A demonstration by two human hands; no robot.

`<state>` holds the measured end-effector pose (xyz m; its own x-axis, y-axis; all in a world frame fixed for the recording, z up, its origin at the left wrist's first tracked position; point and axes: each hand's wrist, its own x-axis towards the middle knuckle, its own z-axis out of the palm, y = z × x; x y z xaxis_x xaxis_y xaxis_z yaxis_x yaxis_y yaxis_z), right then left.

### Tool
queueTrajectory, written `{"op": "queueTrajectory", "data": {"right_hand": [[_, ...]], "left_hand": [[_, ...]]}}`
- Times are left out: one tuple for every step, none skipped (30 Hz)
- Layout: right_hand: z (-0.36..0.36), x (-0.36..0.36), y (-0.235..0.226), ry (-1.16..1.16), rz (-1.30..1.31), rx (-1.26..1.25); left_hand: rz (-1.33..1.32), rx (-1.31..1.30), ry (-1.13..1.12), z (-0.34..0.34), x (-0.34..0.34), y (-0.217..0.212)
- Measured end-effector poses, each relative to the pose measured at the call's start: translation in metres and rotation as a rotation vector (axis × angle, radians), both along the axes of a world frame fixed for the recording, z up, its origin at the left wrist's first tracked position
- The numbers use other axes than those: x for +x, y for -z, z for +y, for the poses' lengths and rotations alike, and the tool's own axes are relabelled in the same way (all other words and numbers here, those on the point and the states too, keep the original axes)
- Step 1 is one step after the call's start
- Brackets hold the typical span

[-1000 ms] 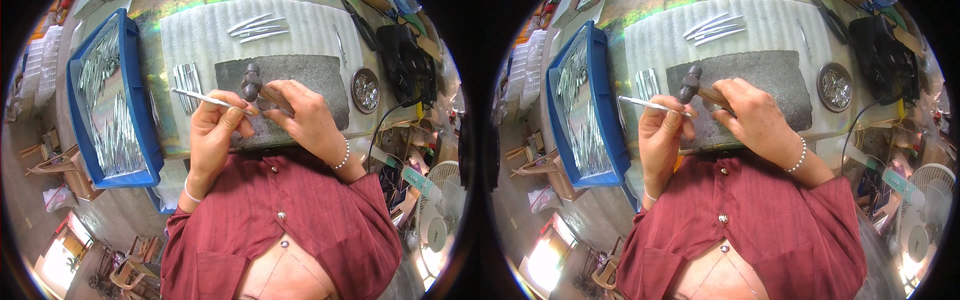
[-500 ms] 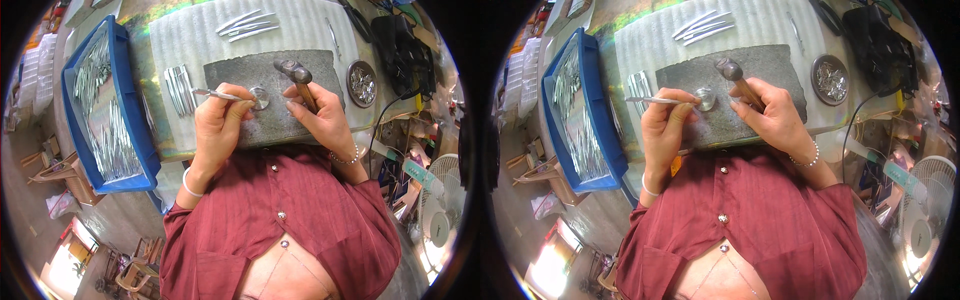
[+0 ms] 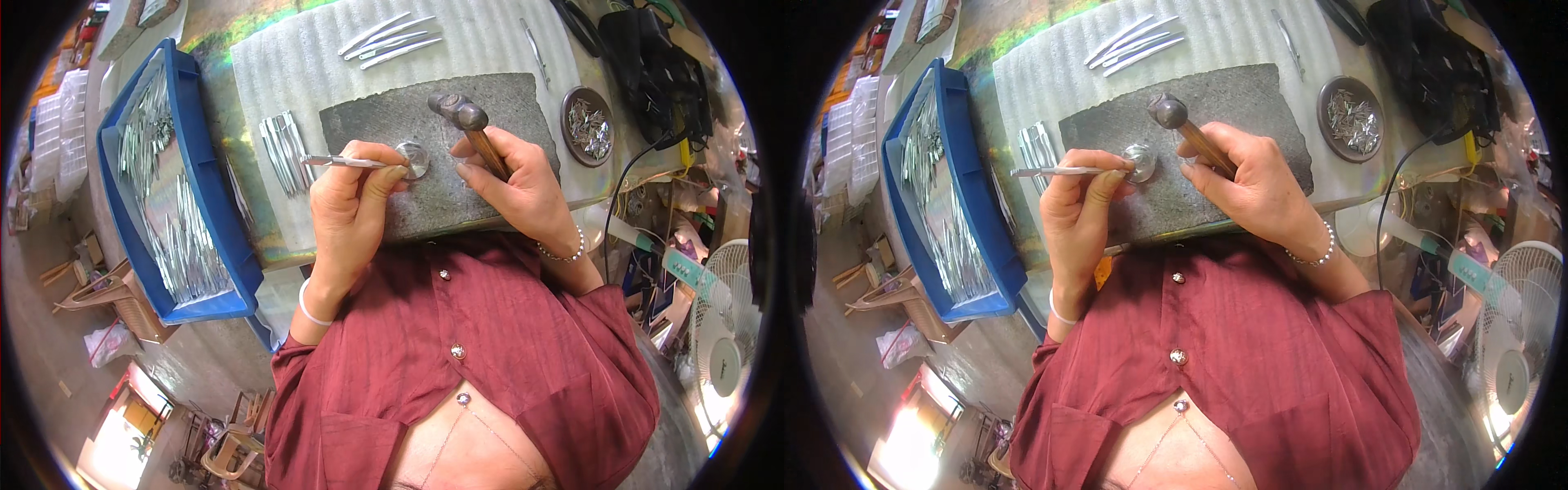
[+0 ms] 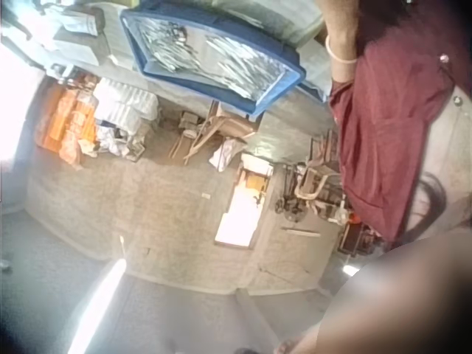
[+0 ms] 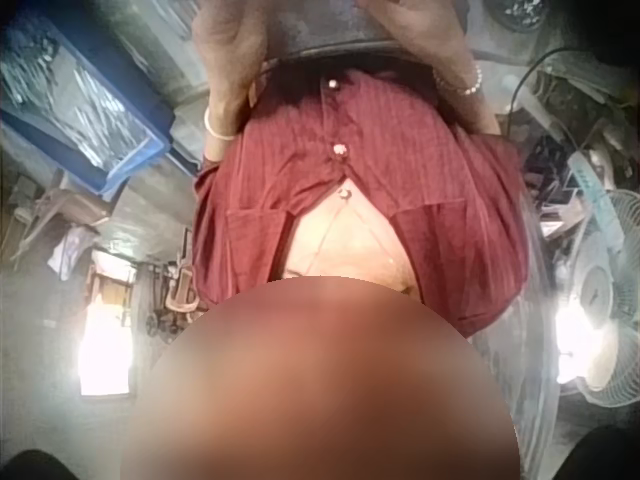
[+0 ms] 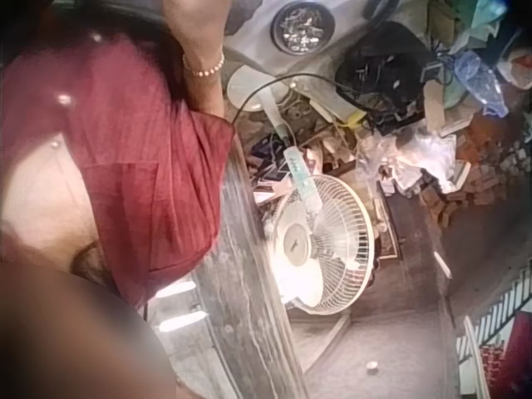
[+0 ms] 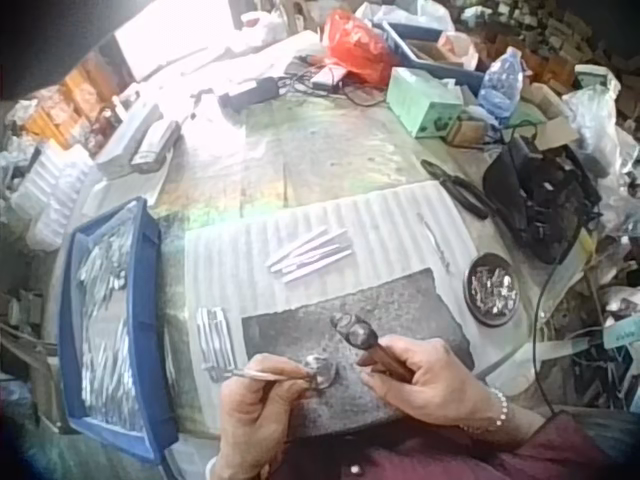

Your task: Manually stamping or marking small metal strips using a hammer and a punch tool on a metal block.

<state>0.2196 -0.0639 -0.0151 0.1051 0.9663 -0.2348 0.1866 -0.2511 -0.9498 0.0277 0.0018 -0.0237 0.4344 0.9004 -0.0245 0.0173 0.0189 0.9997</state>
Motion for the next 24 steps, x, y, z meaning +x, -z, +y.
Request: {"op": "queueTrajectory", "data": {"right_hand": [[0.0,0.0,0.001,0.005,0.0,0.014],[0.0,0.0,0.002,0.01,0.0,0.027],[0.0,0.0,0.001,0.008,-0.002,0.029],[0.0,-0.001,0.002,0.006,-0.011,0.032],[-0.001,-0.002,0.002,0.005,-0.021,0.033],[-0.001,-0.001,0.002,0.005,-0.019,0.031],[0.0,-0.001,0.003,0.009,-0.017,0.041],[0.0,0.0,0.003,0.012,-0.015,0.052],[0.0,0.001,0.004,0.013,-0.013,0.05],[0.0,0.002,0.003,-0.006,-0.013,0.032],[0.001,0.003,0.002,-0.027,-0.012,0.015],[0.001,0.001,0.001,-0.029,-0.012,0.016],[0.0,-0.002,-0.002,0.008,0.14,0.033],[0.0,-0.005,-0.006,0.043,0.292,0.051],[0.0,-0.007,-0.012,0.036,0.291,0.053],[0.001,-0.009,-0.021,0.004,0.395,0.059],[0.001,-0.011,-0.026,-0.029,0.499,0.066],[0.002,-0.013,-0.029,-0.037,0.493,0.072],[0.003,-0.014,-0.031,-0.072,0.322,0.245],[0.005,-0.016,-0.034,-0.108,0.15,0.418],[0.008,-0.013,-0.046,-0.171,0.11,0.38],[0.012,-0.014,-0.053,-0.181,0.104,0.388],[0.018,-0.017,-0.059,-0.219,-0.03,0.51],[0.023,-0.021,-0.065,-0.262,-0.165,0.636]], "left_hand": [[0.002,-0.002,0.002,0.0,0.001,0.0],[0.007,-0.003,0.002,0.0,0.001,0.001],[0.008,0.001,-0.002,0.0,0.0,0.001],[0.006,0.002,-0.003,-0.001,-0.001,0.002],[0.041,0.066,0.007,-0.001,-0.002,0.003],[0.079,0.126,0.019,0.0,-0.001,0.004],[0.08,0.123,0.02,0.001,0.0,0.004],[0.154,0.278,0.034,0.002,0.001,0.005],[0.228,0.433,0.049,0.003,0.001,0.005],[0.229,0.431,0.05,0.002,0.003,0.002],[0.304,0.561,0.048,0.001,0.007,-0.002],[0.38,0.692,0.043,-0.001,0.008,-0.003],[0.397,0.764,0.048,0.0,0.008,0.004],[0.398,0.766,0.044,-0.001,0.007,0.001],[0.428,0.728,0.067,-0.003,0.007,-0.003],[0.458,0.69,0.089,-0.004,0.006,-0.006],[0.458,0.693,0.08,-0.005,0.005,-0.003],[0.437,0.74,0.07,-0.003,0.005,0.0],[0.416,0.788,0.058,-0.001,0.006,0.0],[0.412,0.795,0.046,-0.002,0.006,-0.003],[0.433,0.781,0.061,-0.002,0.005,-0.007],[0.453,0.766,0.076,-0.002,0.004,-0.01],[0.47,0.802,0.138,-0.002,-0.002,-0.003],[0.409,0.763,0.116,-0.003,-0.003,0.013]]}}
